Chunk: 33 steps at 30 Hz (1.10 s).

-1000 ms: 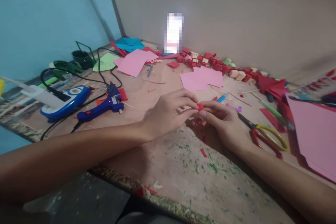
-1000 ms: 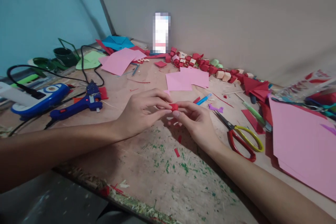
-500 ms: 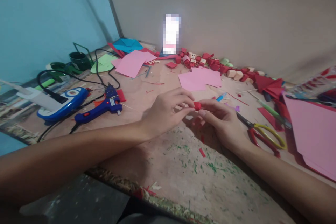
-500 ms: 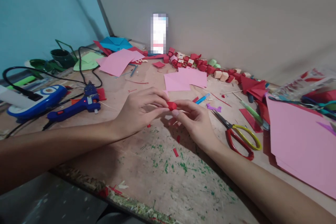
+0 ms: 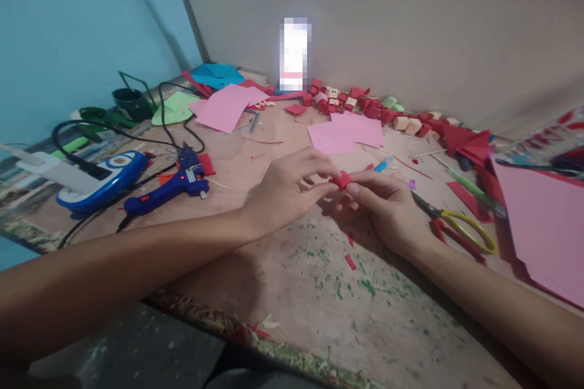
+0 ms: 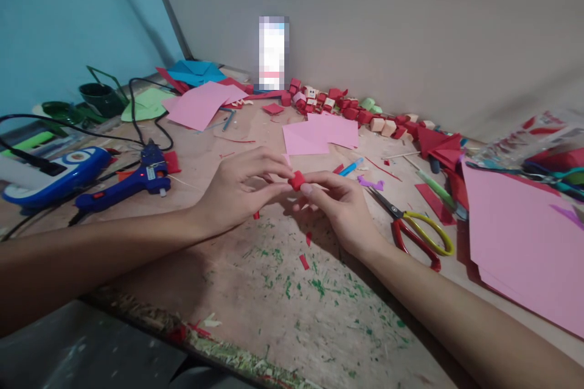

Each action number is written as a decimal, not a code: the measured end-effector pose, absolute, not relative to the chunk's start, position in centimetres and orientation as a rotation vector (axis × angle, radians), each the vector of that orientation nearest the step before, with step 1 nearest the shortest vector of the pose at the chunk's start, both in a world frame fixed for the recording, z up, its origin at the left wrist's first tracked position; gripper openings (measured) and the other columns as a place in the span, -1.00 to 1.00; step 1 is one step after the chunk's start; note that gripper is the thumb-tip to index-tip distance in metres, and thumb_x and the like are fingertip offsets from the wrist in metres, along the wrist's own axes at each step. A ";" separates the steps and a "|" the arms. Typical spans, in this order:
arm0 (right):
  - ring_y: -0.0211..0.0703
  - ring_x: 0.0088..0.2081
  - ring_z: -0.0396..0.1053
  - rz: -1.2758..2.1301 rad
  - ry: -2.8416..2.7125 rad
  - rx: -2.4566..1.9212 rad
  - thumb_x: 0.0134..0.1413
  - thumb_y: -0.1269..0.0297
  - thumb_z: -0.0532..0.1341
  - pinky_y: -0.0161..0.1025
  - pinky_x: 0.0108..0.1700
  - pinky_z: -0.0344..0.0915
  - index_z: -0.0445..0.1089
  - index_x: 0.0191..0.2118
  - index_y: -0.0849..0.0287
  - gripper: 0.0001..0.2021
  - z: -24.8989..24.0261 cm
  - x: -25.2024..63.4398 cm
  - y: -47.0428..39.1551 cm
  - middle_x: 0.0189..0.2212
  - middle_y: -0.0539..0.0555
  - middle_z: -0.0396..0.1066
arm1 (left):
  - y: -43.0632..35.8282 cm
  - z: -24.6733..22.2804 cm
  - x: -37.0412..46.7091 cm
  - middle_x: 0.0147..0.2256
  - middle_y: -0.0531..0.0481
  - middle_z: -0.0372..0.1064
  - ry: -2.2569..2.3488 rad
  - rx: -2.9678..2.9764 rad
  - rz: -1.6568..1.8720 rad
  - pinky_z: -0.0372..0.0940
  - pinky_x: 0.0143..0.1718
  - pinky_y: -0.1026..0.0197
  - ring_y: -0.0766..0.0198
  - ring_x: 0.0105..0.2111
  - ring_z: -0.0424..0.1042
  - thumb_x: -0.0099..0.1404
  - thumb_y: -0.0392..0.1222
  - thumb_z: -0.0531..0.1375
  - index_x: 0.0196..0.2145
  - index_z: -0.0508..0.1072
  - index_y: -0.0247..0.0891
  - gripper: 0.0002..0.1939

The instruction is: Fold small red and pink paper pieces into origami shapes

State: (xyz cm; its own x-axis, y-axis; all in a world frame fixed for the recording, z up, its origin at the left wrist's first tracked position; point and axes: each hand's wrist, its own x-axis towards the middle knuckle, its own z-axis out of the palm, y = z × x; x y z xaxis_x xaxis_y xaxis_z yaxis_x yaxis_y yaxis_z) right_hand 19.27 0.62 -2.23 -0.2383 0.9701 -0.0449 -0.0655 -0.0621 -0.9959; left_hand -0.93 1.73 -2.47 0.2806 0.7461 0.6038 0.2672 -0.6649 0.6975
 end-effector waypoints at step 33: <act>-0.19 -0.48 0.49 1.190 -1.516 -1.294 0.06 0.33 0.34 -0.27 -0.41 0.42 0.60 -0.34 0.19 -0.92 -1.6 18.7 0.8 -0.47 0.06 0.59 | 1.3 -2.7 -0.3 -0.20 -0.07 0.53 0.875 2.043 1.135 0.52 -0.16 0.20 0.27 -0.22 0.54 0.27 -0.38 0.34 -0.21 0.57 -0.30 -0.88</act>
